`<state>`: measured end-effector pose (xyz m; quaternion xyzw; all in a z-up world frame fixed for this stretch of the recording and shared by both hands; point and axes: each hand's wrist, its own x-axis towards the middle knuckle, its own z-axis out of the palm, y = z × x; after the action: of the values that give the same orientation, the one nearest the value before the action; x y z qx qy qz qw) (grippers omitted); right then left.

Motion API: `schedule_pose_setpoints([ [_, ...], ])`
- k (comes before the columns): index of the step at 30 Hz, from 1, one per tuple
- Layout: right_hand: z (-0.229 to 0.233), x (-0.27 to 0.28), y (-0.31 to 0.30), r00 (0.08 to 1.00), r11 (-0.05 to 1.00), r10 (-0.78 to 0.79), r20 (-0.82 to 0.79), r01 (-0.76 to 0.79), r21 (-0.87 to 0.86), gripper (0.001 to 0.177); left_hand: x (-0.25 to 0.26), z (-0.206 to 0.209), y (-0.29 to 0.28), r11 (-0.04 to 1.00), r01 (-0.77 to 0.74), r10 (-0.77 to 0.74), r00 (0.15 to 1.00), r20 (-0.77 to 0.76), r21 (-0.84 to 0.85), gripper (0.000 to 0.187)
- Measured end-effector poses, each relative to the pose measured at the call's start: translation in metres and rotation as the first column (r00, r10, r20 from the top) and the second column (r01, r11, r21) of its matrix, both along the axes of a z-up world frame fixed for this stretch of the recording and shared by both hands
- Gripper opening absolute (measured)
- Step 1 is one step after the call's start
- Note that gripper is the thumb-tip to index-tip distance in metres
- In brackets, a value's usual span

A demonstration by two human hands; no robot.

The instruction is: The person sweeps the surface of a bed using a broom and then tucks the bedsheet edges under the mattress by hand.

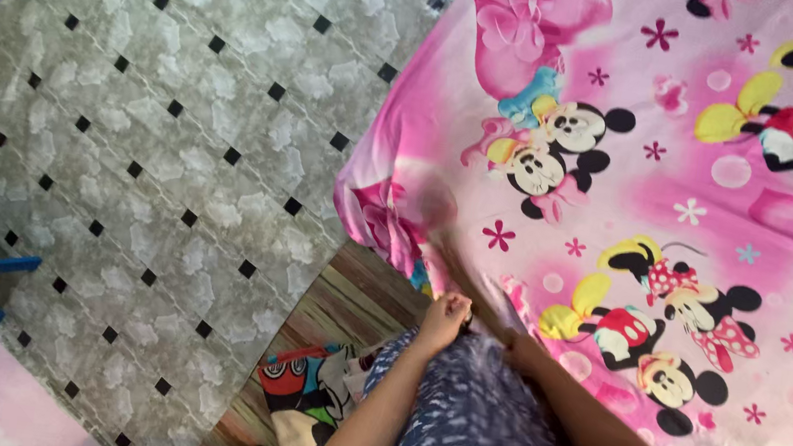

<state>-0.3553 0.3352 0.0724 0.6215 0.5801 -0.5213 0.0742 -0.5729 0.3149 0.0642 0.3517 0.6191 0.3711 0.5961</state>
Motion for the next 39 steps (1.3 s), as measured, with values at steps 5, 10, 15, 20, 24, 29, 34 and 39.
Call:
schedule_pose_setpoints([
  [5, 0.028, 0.029, 0.027, 0.972, 0.978, -0.204, 0.119, 0.206, -0.006, 0.025, -0.011, 0.003, 0.012, 1.000, 0.030, -0.030, 0.999, 0.026, 0.004, 0.017],
  [10, 0.058, 0.091, 0.063, 0.719, 0.631, -0.694, -0.044, 0.637, 0.442, 0.046, -0.033, 0.012, 0.038, 0.997, 0.068, -0.064, 0.991, -0.117, 0.029, 0.020],
  [15, 0.013, -0.053, 0.036, 0.937, 0.936, -0.340, 0.086, 0.328, 0.124, 0.058, -0.074, 0.014, 0.045, 0.983, 0.177, -0.171, 0.978, -0.116, 0.047, 0.021],
  [20, 0.025, -0.131, 0.013, 0.994, 0.964, -0.069, 0.083, 0.045, 0.264, 0.045, -0.141, 0.014, 0.038, 0.964, 0.258, -0.244, 0.953, -0.181, 0.060, 0.021],
  [24, 0.057, -0.081, 0.021, 0.692, 0.648, -0.692, -0.207, 0.721, 0.245, 0.028, -0.215, 0.016, 0.046, 0.953, 0.296, -0.276, 0.938, -0.210, 0.072, 0.019],
  [29, 0.081, -0.096, 0.007, 0.552, 0.504, -0.826, 0.117, 0.628, 0.593, 0.047, -0.273, 0.019, 0.044, 0.955, 0.284, -0.255, 0.934, -0.250, 0.089, 0.020],
  [34, 0.054, -0.247, -0.016, 0.967, 0.965, -0.223, 0.122, 0.201, 0.169, 0.047, -0.284, 0.025, 0.048, 0.952, 0.301, -0.287, 0.940, -0.183, 0.055, 0.020],
  [39, 0.067, -0.193, -0.008, 0.825, 0.809, -0.563, 0.037, 0.542, 0.230, 0.047, -0.276, 0.019, 0.060, 0.921, 0.374, -0.353, 0.920, -0.169, 0.110, 0.019],
])
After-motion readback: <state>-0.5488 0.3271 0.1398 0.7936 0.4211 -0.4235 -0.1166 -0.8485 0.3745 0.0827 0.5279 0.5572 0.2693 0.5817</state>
